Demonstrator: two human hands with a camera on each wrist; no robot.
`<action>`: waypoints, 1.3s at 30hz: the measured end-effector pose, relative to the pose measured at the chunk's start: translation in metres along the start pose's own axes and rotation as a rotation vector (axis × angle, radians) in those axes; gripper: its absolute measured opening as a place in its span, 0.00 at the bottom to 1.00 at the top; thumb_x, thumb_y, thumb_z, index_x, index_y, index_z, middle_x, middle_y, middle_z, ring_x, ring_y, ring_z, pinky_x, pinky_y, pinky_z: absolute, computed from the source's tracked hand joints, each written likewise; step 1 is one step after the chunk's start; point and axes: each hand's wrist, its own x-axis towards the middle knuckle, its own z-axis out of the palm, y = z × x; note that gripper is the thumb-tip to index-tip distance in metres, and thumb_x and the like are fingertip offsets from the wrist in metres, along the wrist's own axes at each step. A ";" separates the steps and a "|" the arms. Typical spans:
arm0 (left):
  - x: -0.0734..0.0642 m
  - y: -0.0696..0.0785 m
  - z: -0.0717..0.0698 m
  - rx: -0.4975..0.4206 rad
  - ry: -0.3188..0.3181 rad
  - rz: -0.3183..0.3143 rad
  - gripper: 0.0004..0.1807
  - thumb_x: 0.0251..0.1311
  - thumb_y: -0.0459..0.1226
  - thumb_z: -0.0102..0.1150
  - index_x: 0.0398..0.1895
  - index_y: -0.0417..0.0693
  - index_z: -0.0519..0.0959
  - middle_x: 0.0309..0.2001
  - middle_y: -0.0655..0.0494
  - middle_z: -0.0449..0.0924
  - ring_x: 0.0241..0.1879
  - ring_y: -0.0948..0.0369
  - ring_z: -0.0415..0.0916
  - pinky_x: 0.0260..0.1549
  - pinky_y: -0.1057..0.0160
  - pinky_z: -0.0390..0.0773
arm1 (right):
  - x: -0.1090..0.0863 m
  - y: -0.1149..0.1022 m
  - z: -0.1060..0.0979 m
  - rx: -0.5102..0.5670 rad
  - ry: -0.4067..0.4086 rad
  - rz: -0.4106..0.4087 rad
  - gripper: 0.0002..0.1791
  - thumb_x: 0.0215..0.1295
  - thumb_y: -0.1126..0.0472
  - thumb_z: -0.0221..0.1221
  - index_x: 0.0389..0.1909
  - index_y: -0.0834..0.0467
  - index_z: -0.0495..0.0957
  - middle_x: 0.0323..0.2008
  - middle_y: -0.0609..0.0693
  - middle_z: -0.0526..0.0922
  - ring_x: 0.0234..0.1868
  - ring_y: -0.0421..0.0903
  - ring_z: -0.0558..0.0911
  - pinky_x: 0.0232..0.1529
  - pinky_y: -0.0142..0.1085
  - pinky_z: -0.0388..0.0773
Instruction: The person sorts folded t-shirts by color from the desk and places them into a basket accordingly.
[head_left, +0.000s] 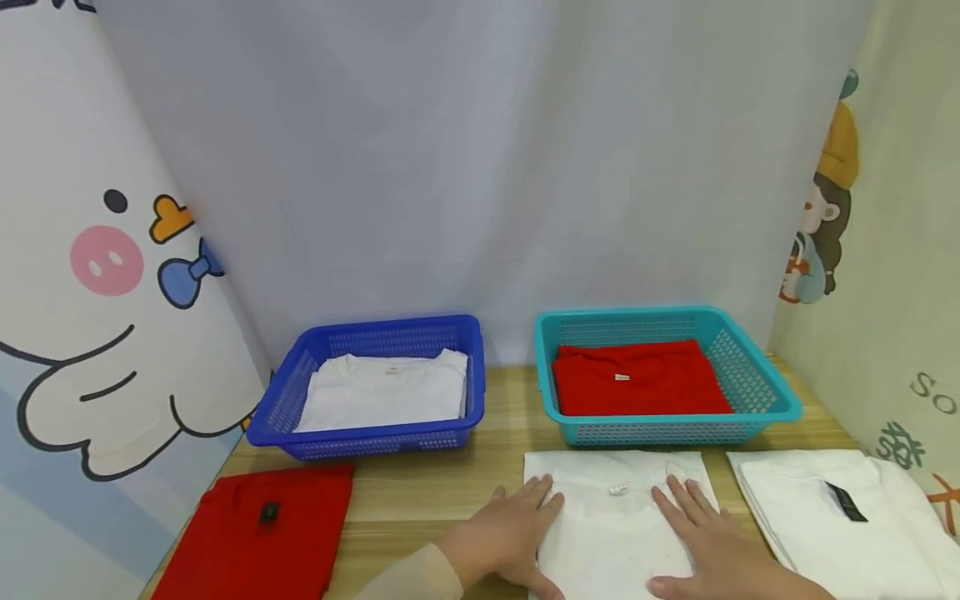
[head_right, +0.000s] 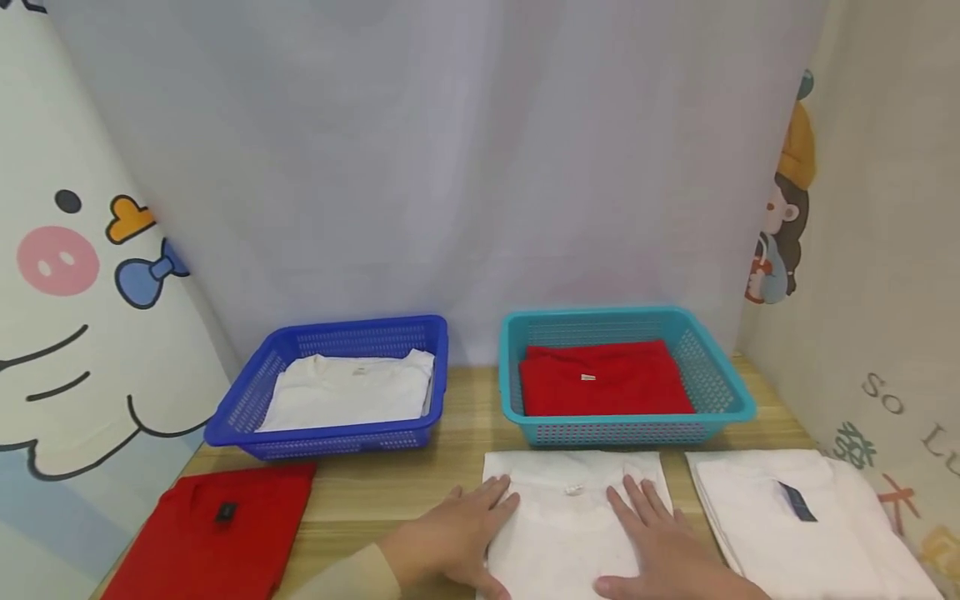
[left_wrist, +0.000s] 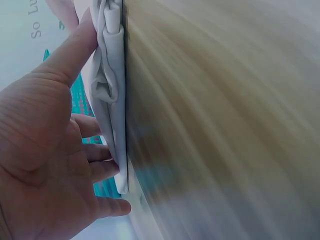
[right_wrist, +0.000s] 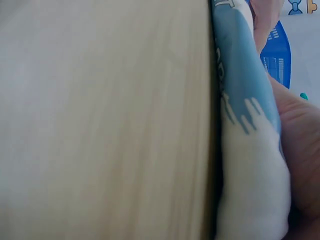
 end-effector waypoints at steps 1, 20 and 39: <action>-0.002 -0.003 0.001 -0.011 -0.003 -0.005 0.66 0.31 0.77 0.57 0.76 0.56 0.53 0.76 0.53 0.44 0.74 0.57 0.43 0.63 0.40 0.60 | 0.002 -0.004 0.001 0.010 -0.007 0.001 0.58 0.49 0.28 0.61 0.72 0.62 0.57 0.71 0.68 0.53 0.68 0.74 0.52 0.49 0.78 0.55; -0.051 -0.055 0.022 -0.103 0.048 -0.060 0.66 0.31 0.74 0.64 0.75 0.55 0.54 0.76 0.50 0.45 0.74 0.54 0.45 0.61 0.34 0.58 | 0.037 -0.064 0.021 0.062 -0.102 0.039 0.63 0.46 0.18 0.52 0.75 0.55 0.50 0.75 0.59 0.44 0.74 0.64 0.41 0.59 0.74 0.46; -0.071 -0.079 0.017 -0.185 -0.019 -0.062 0.65 0.32 0.72 0.65 0.75 0.55 0.54 0.76 0.50 0.44 0.74 0.52 0.44 0.59 0.30 0.55 | 0.053 -0.099 0.024 0.087 -0.112 0.074 0.66 0.44 0.18 0.53 0.76 0.56 0.49 0.75 0.59 0.42 0.74 0.63 0.40 0.58 0.75 0.44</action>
